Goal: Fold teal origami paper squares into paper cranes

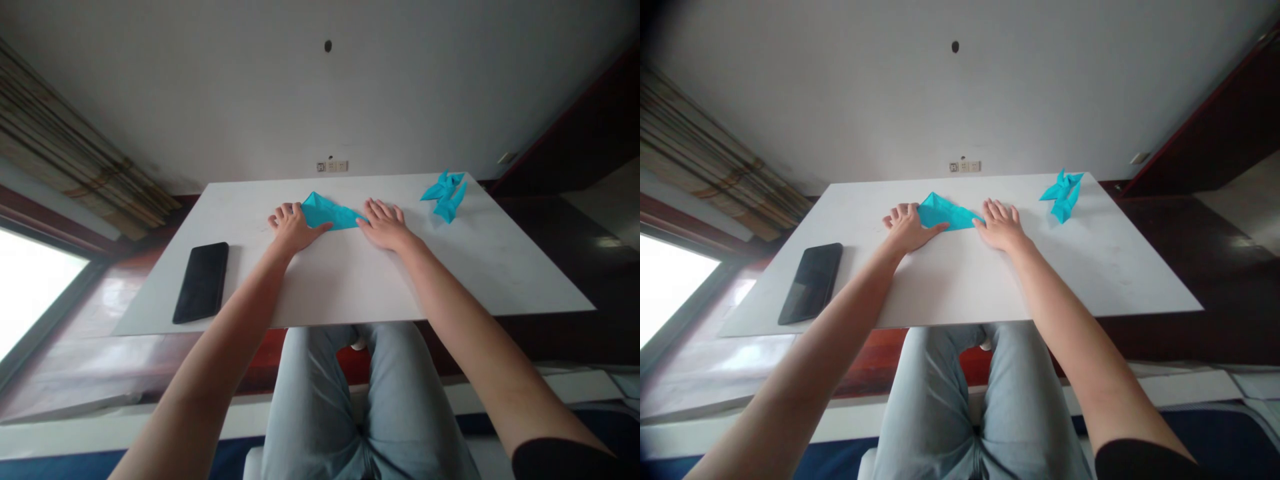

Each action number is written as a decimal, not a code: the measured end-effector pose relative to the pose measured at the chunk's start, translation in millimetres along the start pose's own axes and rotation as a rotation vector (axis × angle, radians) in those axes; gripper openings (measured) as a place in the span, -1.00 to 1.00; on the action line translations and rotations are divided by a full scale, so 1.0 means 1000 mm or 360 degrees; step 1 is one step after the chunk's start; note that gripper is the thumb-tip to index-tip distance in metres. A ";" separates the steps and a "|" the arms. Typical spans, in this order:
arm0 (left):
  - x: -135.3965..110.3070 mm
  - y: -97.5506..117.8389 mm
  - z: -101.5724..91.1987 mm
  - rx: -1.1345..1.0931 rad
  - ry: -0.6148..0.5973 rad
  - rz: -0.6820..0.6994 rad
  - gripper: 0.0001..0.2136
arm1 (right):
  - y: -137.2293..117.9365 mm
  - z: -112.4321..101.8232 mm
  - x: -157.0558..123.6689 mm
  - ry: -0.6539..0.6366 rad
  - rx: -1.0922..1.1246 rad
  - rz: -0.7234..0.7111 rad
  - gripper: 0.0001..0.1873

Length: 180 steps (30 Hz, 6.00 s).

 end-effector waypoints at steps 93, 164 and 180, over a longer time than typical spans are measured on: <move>-0.008 0.027 -0.034 -0.0685 -0.0298 0.0814 -0.73 | -0.036 -0.047 -0.007 0.0492 0.0642 -0.0421 -0.74; -0.008 0.014 -0.010 0.0076 -0.0165 0.0065 -0.54 | -0.033 -0.014 -0.003 0.0080 0.0193 -0.0163 -0.55; 0.007 0.012 -0.004 -0.0684 -0.0308 0.0485 -0.84 | -0.031 -0.020 0.004 0.0498 0.0768 -0.0662 -0.67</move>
Point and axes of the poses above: each hand's wrist, its own x-axis towards the middle knuckle, its own z-axis out of the palm, y = z × x, the point moved 2 cm from there along x, towards the middle knuckle, and after that the axes turned 8 degrees about -z, right-handed, at the moved point
